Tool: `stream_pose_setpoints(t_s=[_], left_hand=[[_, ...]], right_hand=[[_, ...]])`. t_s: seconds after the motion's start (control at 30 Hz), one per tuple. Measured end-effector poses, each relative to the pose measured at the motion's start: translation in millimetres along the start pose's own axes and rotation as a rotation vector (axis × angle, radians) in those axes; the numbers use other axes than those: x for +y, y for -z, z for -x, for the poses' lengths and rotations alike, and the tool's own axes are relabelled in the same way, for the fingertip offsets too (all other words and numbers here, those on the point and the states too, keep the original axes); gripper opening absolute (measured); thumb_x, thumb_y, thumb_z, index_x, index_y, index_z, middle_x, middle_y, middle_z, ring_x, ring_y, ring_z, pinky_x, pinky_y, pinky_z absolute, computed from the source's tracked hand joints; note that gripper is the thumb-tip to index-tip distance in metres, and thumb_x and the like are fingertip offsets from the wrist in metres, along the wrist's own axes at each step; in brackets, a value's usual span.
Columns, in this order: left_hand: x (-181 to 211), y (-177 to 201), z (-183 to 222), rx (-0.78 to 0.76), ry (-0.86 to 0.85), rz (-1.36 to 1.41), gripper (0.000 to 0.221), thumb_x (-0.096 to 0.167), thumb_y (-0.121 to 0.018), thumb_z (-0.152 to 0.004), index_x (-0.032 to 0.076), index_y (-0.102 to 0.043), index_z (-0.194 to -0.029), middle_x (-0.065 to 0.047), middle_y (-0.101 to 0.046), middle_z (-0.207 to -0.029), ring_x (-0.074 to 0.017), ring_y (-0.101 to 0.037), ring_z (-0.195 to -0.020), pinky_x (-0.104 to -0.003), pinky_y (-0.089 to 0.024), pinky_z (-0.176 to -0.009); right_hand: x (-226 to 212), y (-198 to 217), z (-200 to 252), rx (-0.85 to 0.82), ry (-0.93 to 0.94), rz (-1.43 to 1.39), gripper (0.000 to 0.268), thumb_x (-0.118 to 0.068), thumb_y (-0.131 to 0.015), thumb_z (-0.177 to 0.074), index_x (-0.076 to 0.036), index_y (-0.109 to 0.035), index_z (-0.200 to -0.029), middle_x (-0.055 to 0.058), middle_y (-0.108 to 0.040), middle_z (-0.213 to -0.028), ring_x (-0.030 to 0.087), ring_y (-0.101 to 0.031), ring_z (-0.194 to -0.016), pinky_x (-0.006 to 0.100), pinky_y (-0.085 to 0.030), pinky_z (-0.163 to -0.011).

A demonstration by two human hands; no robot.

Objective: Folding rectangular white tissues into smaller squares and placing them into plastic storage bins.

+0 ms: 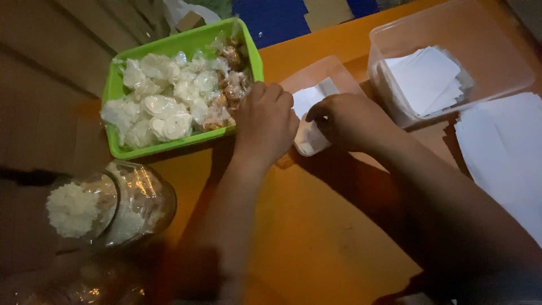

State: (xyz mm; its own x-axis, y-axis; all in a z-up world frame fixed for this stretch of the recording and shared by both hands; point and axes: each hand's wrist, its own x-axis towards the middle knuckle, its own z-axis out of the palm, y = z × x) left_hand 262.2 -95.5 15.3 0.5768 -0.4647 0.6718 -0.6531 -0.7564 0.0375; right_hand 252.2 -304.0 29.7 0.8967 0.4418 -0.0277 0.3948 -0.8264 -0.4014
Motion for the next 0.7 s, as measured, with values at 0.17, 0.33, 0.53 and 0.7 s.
stream_pose_setpoints(t_s=[0.17, 0.33, 0.53, 0.7], left_hand=[[6.6, 17.0, -6.1, -0.104, 0.017, -0.01, 0.008, 0.013, -0.073, -0.079, 0.007, -0.069, -0.081, -0.011, -0.06, -0.08, -0.0305, -0.06, -0.082, -0.042, -0.05, -0.066], [1.5, 7.4, 0.2, -0.078, -0.006, -0.035, 0.01, 0.012, -0.072, -0.075, 0.006, -0.067, -0.081, -0.012, -0.06, -0.079, -0.0319, -0.061, -0.082, -0.044, -0.05, -0.066], [11.8, 18.2, -5.1, -0.124, -0.003, -0.031, 0.011, 0.01, -0.074, -0.074, 0.006, -0.069, -0.083, -0.012, -0.061, -0.082, -0.032, -0.061, -0.084, -0.044, -0.051, -0.07], [27.9, 29.0, -10.2, -0.07, -0.032, -0.059, 0.017, 0.015, -0.073, -0.071, 0.011, -0.065, -0.085, -0.01, -0.059, -0.083, -0.0326, -0.061, -0.085, -0.046, -0.05, -0.067]], right_hand=[[3.9, 7.8, 5.3, 0.162, 0.105, 0.009, 0.014, -0.014, -0.063, -0.097, -0.011, -0.075, -0.105, 0.012, -0.074, -0.089, 0.036, -0.074, -0.09, 0.043, -0.058, -0.067], [-4.9, 14.3, 16.8, 0.135, 0.238, 0.434, 0.009, -0.007, -0.067, -0.092, -0.006, -0.074, -0.098, 0.012, -0.074, -0.086, 0.034, -0.074, -0.084, 0.039, -0.059, -0.063], [-12.3, 15.7, 16.7, 0.121, 0.156, 0.219, 0.008, -0.018, -0.065, -0.095, -0.013, -0.07, -0.092, 0.011, -0.07, -0.075, 0.04, -0.072, -0.075, 0.049, -0.053, -0.054], [-36.6, 60.8, 48.8, 0.296, 0.106, 0.151, 0.005, -0.018, -0.069, -0.094, -0.014, -0.071, -0.094, 0.007, -0.07, -0.081, 0.036, -0.073, -0.081, 0.047, -0.054, -0.058]])
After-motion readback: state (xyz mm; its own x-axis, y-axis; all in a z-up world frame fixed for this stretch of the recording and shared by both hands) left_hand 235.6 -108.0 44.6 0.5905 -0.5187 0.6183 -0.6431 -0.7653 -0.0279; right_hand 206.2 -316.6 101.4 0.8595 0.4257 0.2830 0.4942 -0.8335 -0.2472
